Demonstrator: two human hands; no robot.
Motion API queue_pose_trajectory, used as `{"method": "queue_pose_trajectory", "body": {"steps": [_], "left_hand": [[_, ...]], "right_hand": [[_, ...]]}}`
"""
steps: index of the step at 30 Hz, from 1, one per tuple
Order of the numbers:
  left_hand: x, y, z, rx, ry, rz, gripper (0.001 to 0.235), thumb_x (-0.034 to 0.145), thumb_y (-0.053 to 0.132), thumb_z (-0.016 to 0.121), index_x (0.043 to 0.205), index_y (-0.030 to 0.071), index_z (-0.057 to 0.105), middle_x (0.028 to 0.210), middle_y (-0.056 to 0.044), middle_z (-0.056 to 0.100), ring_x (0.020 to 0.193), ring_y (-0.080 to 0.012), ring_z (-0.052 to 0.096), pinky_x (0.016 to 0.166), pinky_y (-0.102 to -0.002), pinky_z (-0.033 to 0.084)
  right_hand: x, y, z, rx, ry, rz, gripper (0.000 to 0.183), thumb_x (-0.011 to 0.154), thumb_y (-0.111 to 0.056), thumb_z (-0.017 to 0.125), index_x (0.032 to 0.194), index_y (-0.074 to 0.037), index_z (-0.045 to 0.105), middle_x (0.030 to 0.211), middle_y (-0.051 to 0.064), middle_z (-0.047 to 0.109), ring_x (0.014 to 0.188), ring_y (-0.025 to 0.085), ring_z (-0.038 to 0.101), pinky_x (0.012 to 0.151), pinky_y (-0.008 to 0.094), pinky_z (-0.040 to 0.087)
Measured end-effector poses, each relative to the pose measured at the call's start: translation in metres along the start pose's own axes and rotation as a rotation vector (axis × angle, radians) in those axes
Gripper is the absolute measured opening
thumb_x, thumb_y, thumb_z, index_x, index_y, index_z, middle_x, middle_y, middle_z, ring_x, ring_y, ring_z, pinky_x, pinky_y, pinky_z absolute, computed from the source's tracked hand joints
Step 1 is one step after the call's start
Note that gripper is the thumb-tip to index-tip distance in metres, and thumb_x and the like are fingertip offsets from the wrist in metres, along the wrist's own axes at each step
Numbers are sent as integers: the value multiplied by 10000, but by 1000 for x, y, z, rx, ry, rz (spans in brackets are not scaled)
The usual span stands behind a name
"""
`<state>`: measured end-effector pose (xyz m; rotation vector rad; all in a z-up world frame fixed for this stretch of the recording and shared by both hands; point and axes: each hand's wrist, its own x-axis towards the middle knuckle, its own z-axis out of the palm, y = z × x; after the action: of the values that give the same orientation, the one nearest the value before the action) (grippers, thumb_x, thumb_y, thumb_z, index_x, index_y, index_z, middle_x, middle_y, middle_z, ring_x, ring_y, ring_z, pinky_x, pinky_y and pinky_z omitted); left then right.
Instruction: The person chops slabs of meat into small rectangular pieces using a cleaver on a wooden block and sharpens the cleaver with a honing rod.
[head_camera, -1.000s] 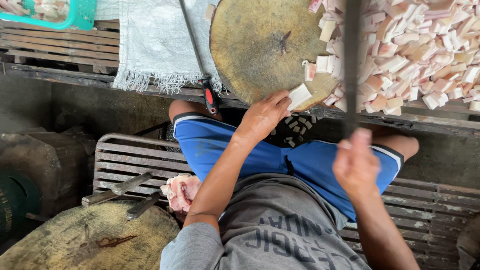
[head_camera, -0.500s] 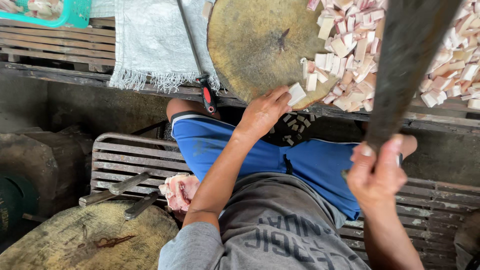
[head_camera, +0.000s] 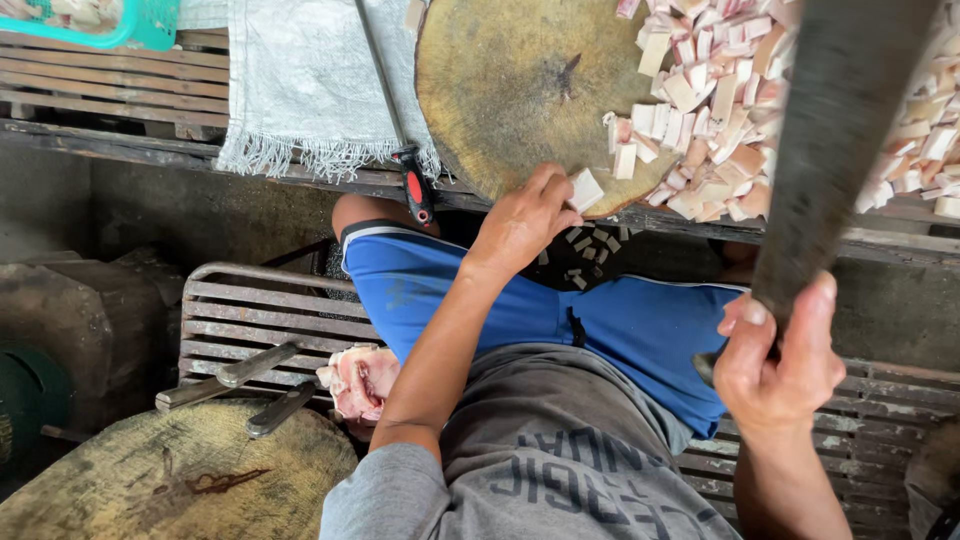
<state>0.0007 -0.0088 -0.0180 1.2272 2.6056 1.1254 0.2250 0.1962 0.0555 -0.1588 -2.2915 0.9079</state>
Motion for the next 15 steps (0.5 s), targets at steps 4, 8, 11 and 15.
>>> {"method": "queue_pose_trajectory", "body": {"steps": [4, 8, 11, 15], "left_hand": [[-5, 1, -12, -21, 4, -23, 365, 888, 273, 776, 1099, 48, 582, 1220, -120, 580, 1053, -364, 643, 842, -454, 548], [-7, 4, -10, 137, 99, 130, 372, 848, 282, 760, 1140, 88, 637, 1207, -98, 578, 1089, -349, 606, 931, -475, 511], [1, 9, 2, 250, 110, 180, 284, 835, 260, 739, 1086, 141, 680, 1170, -61, 595, 1082, -315, 609, 937, -482, 494], [1, 7, 7, 182, 145, 135, 174, 870, 176, 730, 997, 96, 643, 1112, -78, 621, 1051, -331, 623, 908, -466, 509]], "right_hand": [[-7, 13, 44, -417, -208, -56, 602, 975, -60, 634, 1530, -132, 413, 1088, 205, 655, 818, 414, 671, 711, 457, 560], [-17, 29, 61, -340, -557, 81, 655, 902, -39, 634, 1535, -88, 470, 892, 201, 692, 688, 426, 674, 635, 496, 551], [-15, 32, 47, -170, -495, 218, 633, 916, -37, 633, 1530, -130, 511, 882, 226, 697, 751, 425, 698, 700, 463, 567], [-11, 23, 30, -15, -441, 431, 601, 961, -67, 620, 1539, -158, 487, 846, 200, 729, 758, 358, 746, 712, 392, 571]]}}
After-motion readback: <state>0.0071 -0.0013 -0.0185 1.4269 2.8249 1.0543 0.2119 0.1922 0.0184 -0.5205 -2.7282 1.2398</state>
